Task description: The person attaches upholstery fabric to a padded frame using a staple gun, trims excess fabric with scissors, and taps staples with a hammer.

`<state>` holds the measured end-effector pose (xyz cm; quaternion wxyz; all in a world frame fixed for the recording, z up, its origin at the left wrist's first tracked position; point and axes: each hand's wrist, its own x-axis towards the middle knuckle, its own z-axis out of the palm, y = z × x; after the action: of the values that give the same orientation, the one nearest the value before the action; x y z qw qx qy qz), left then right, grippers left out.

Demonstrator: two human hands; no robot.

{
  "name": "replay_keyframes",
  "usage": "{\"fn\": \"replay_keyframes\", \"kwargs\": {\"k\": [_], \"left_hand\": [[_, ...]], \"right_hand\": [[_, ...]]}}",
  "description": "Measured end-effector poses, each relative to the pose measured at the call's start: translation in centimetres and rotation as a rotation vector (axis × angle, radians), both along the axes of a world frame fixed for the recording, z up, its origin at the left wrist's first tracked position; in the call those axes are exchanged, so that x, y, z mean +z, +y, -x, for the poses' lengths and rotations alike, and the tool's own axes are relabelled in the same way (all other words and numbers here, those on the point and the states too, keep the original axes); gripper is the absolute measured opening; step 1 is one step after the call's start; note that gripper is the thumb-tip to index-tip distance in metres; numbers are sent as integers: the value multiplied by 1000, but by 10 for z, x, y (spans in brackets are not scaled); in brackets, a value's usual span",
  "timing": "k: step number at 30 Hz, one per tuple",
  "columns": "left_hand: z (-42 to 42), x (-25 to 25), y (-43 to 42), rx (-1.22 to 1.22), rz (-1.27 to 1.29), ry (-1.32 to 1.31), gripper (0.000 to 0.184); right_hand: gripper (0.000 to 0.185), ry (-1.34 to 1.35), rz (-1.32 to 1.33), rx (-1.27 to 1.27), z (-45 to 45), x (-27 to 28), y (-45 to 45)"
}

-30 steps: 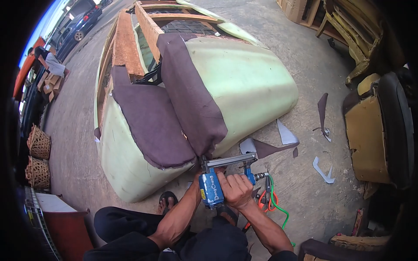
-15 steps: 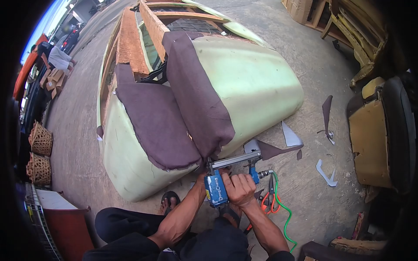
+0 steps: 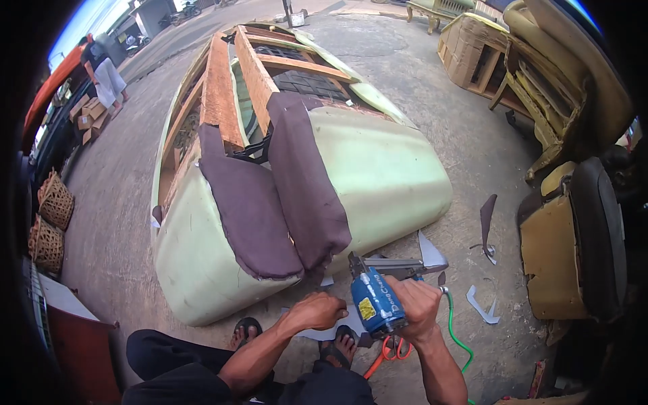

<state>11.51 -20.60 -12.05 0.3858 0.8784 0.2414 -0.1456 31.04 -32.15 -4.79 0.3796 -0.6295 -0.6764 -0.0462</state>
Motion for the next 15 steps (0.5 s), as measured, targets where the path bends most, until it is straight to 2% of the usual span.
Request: {"fn": "replay_keyframes", "kwargs": {"k": [1, 2, 3, 4, 6, 7, 9, 10, 12, 13, 14, 15], "left_hand": [[0, 41, 2, -55, 19, -123, 28], [-1, 86, 11, 119, 315, -310, 31], [-3, 114, 19, 293, 611, -496, 33], [-8, 110, 24, 529, 428, -869, 32], [-40, 124, 63, 1051, -182, -1291, 22], [-47, 117, 94, 1148, -279, -1254, 29], [-68, 96, 141, 1315, -459, -873, 47], [-75, 86, 149, 1331, -467, -872, 47], [-92, 74, 156, 1413, -493, -645, 59], [-89, 77, 162, 1436, -207, -593, 63], [-91, 81, 162, 1450, -213, -605, 63], [-92, 87, 165, 1353, -189, -584, 65]], "right_hand": [[43, -48, -37, 5, -19, 22, 8], [43, -108, 23, -23, -38, 46, 13], [42, -45, -52, 32, -57, 60, 28], [40, -19, -38, 46, -71, 76, 42], [33, 55, 85, 98, -104, 97, 74], [29, 65, 141, 63, -108, 108, 95], [25, -48, 119, 29, -110, 127, 138], [24, -44, 112, 49, -113, 128, 160], [25, -50, 156, 67, -112, 137, 191], [25, -63, 170, 83, -109, 137, 196], [25, -44, 196, 72, -106, 139, 205], [25, -22, 205, 61, -105, 142, 217]]}}
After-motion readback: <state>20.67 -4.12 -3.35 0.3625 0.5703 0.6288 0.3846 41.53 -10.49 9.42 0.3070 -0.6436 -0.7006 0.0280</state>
